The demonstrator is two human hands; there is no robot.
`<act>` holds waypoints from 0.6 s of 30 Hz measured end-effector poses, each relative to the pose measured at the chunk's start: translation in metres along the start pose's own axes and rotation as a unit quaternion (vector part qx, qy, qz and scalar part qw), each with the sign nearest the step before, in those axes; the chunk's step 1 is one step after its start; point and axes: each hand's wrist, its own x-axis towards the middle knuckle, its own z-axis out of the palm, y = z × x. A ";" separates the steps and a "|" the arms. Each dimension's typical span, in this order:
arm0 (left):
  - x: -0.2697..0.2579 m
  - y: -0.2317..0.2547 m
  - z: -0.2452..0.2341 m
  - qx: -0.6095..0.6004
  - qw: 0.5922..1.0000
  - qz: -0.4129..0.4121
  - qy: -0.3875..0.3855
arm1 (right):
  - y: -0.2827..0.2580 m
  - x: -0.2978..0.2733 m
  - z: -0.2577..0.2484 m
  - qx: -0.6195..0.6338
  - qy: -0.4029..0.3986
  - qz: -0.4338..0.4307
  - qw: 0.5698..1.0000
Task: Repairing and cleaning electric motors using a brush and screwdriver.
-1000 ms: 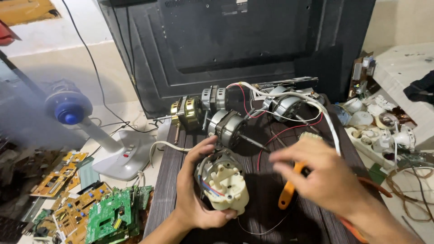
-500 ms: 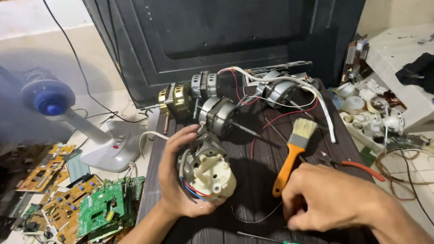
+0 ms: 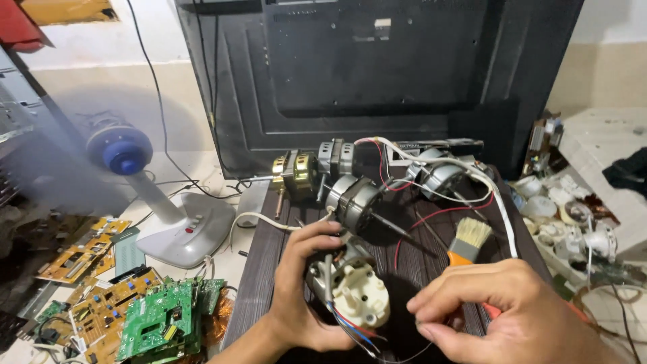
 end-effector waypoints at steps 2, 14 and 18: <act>-0.002 -0.001 0.000 -0.010 1.000 0.007 -0.004 | -0.014 0.009 0.007 -0.028 0.024 0.016 0.999; -0.002 0.008 -0.002 0.036 0.998 0.057 -0.020 | -0.027 0.037 0.027 -0.127 0.018 0.046 0.991; -0.004 0.006 -0.002 0.042 0.997 0.062 -0.023 | -0.026 0.038 0.029 -0.155 0.024 0.014 0.987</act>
